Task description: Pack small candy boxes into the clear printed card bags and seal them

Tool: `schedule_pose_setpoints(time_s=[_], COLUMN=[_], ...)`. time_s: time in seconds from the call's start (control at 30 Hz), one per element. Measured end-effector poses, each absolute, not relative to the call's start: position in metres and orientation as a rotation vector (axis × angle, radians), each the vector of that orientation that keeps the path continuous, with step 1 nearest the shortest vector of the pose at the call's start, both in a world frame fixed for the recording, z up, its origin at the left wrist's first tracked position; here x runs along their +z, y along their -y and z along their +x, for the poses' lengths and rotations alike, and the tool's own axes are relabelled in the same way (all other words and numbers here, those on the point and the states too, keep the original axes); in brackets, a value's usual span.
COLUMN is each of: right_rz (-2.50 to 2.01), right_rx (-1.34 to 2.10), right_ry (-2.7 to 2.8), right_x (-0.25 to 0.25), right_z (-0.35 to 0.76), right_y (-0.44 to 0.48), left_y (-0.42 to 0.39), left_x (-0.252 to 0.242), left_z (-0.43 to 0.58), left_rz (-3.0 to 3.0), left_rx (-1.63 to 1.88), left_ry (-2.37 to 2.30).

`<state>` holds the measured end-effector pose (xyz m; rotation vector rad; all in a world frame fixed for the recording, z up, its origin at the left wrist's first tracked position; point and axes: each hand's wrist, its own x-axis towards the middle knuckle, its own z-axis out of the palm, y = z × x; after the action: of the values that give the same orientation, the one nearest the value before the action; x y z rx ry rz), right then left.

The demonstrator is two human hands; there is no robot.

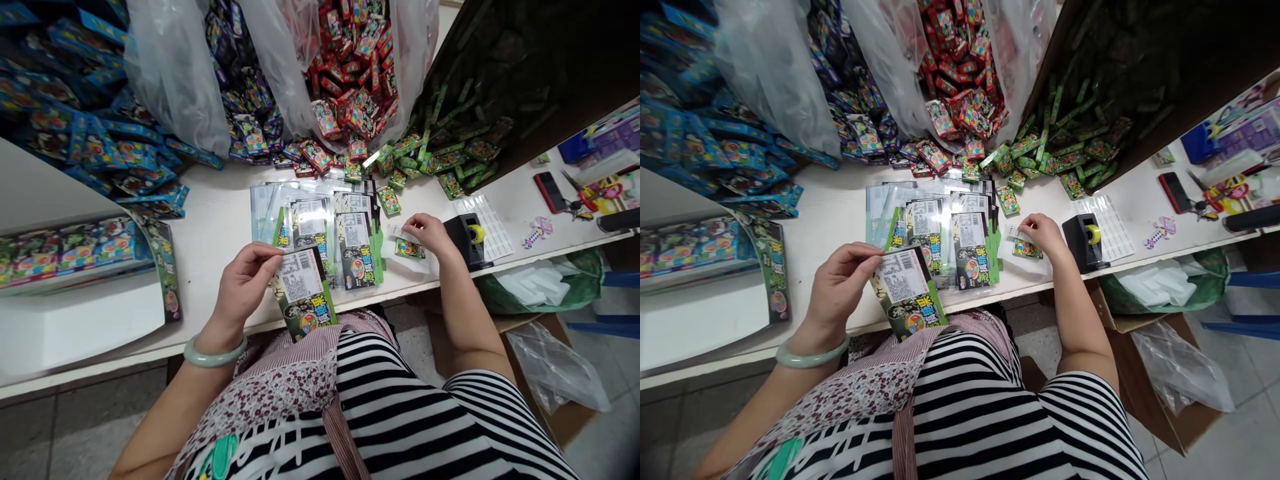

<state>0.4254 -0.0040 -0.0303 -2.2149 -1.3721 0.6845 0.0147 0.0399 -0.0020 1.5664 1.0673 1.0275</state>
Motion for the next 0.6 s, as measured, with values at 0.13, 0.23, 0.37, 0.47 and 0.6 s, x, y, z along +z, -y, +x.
schedule_pose_setpoints(time_s=[0.13, 0.23, 0.37, 0.47, 0.6], right_rz=[-2.106, -2.086, -1.957, -1.643, -1.298], right_rx=[0.714, 0.686, 0.563, 0.907, 1.293], right_ry=[1.291, 1.244, 1.311, 1.418, 1.714], right_x=[-0.024, -0.012, 0.02, 0.05, 0.078], right_z=[0.432, 0.433, 0.408, 0.362, 0.29], right_y=[0.013, 0.018, 0.017, 0.006, -0.018], left_y=[-0.041, -0.041, -0.04, -0.038, -0.036], left_x=[-0.001, 0.0, 0.001, 0.002, 0.006], left_z=[0.017, 0.019, 0.023, 0.03, 0.036], left_rz=[1.563, 1.565, 1.561, 1.571, 1.609], left_rx=[1.017, 1.028, 1.022, 1.023, 1.025], left_ry=[-1.065, -1.056, -1.031, -1.001, -0.916])
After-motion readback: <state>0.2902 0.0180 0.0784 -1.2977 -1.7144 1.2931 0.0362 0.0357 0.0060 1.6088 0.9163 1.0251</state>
